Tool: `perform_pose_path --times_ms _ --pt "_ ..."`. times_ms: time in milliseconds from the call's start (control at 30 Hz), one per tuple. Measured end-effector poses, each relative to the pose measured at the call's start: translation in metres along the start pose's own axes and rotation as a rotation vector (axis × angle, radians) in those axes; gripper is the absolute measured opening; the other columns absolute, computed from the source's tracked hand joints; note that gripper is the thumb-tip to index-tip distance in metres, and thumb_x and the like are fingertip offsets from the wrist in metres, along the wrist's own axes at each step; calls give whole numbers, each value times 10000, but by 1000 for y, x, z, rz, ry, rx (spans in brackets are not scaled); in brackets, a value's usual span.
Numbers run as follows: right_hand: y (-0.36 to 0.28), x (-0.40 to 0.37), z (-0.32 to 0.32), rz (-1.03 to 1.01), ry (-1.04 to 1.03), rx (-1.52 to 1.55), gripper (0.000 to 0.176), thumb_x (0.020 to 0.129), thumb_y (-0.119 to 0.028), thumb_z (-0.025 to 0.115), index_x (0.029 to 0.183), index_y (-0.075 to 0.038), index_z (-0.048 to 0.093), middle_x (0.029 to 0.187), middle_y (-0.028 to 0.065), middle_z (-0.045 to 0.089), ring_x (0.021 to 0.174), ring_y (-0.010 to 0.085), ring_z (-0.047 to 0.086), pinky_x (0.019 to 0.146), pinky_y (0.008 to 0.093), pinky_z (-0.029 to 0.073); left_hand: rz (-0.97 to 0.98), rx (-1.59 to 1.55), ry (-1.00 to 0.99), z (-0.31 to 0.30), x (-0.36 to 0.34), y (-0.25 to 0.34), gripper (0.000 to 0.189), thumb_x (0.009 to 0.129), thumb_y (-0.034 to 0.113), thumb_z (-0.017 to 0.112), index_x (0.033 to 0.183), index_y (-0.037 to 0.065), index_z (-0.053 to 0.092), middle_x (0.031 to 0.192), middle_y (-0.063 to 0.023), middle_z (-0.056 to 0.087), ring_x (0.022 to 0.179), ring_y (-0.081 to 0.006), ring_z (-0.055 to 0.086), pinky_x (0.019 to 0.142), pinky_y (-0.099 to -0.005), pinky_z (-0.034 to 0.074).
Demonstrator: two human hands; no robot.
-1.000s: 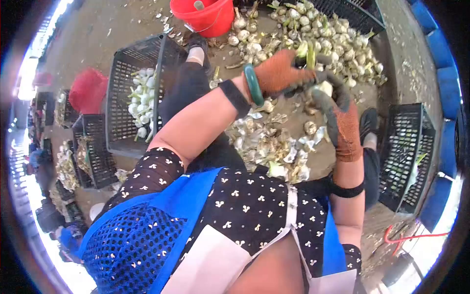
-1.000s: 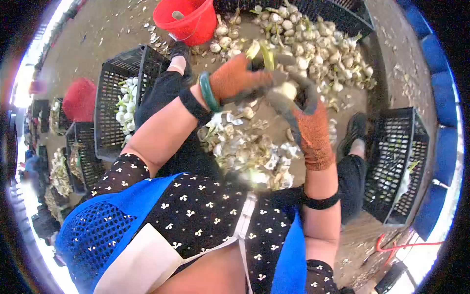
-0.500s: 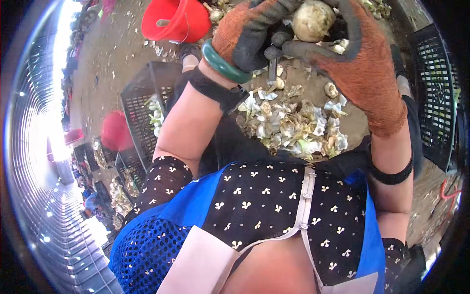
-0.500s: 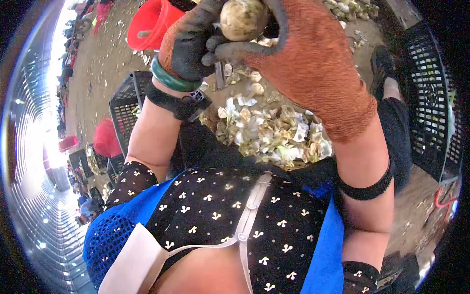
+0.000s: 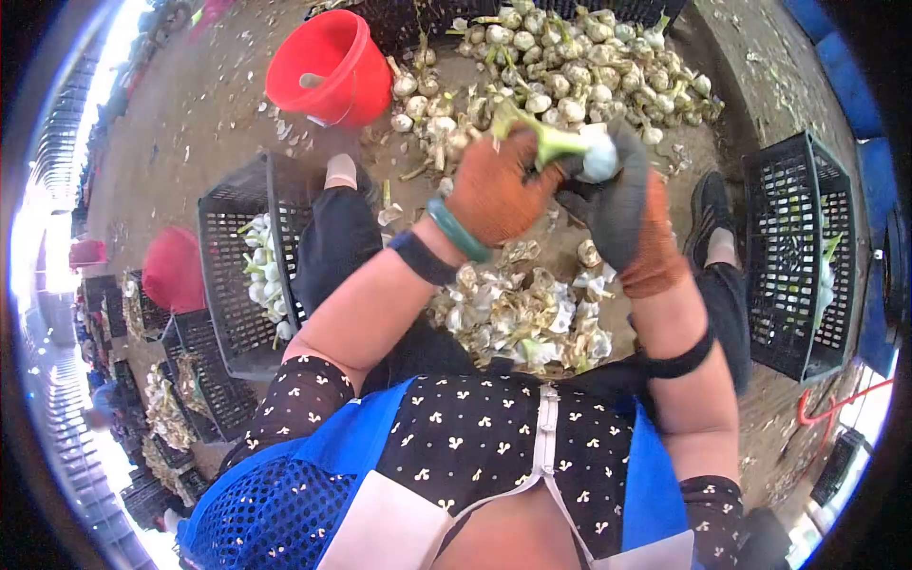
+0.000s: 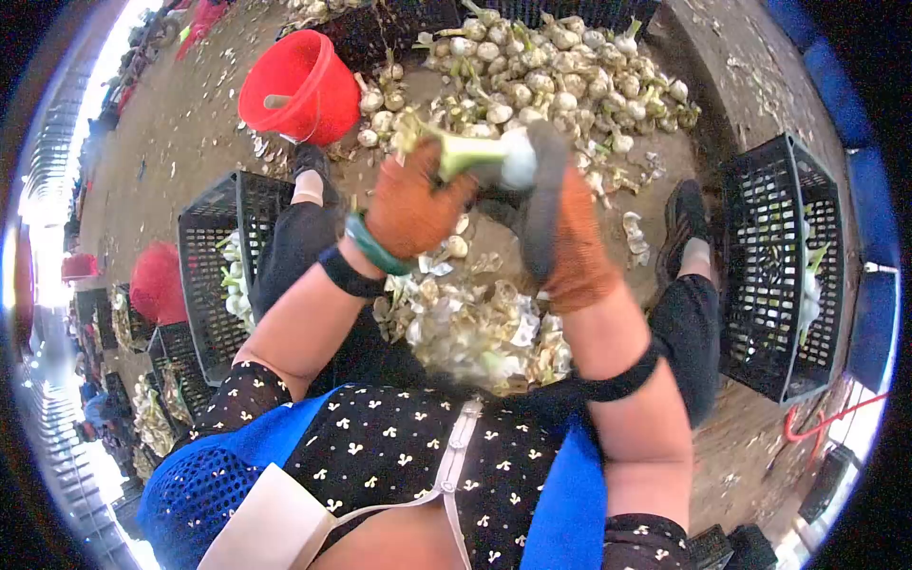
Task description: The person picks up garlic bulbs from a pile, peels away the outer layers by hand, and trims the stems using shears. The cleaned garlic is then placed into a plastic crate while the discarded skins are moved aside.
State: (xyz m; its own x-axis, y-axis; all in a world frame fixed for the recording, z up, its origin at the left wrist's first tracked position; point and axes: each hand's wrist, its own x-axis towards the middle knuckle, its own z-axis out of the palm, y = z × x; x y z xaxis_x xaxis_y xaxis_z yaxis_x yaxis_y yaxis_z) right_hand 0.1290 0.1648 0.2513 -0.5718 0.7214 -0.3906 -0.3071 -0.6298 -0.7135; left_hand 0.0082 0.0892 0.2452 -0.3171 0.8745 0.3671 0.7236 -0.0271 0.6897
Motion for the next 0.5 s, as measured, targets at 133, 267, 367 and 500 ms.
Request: perform_pose_path --times_ms 133,267,367,500 --pt "35 25 -32 -684 159 -982 402 917 -372 374 1061 -25 518 890 83 604 776 186 591 645 294 478 30 239 10 24 -16 -11 204 763 207 615 938 104 637 882 -138 630 753 -307 619 655 -359 487" --pt "33 16 -48 -501 71 -875 353 897 -344 426 1046 -46 543 881 85 620 750 219 609 607 299 488 -270 -539 60 17 -7 -11 194 791 136 599 958 38 603 853 -105 639 695 -233 629 613 -300 490" --pt "26 21 -64 -201 -133 -117 296 877 -335 483 1003 -86 582 877 70 630 739 246 622 562 338 515 -689 -1133 204 2 9 -21 215 851 162 553 975 -9 594 870 -115 641 678 -156 634 548 -240 506" --pt "19 23 -64 154 -457 314 438 855 -465 488 1047 -74 539 950 103 615 789 241 625 603 338 539 -602 -450 -322 -16 9 -41 288 805 167 580 1058 31 585 936 -135 641 713 -189 646 621 -277 515"
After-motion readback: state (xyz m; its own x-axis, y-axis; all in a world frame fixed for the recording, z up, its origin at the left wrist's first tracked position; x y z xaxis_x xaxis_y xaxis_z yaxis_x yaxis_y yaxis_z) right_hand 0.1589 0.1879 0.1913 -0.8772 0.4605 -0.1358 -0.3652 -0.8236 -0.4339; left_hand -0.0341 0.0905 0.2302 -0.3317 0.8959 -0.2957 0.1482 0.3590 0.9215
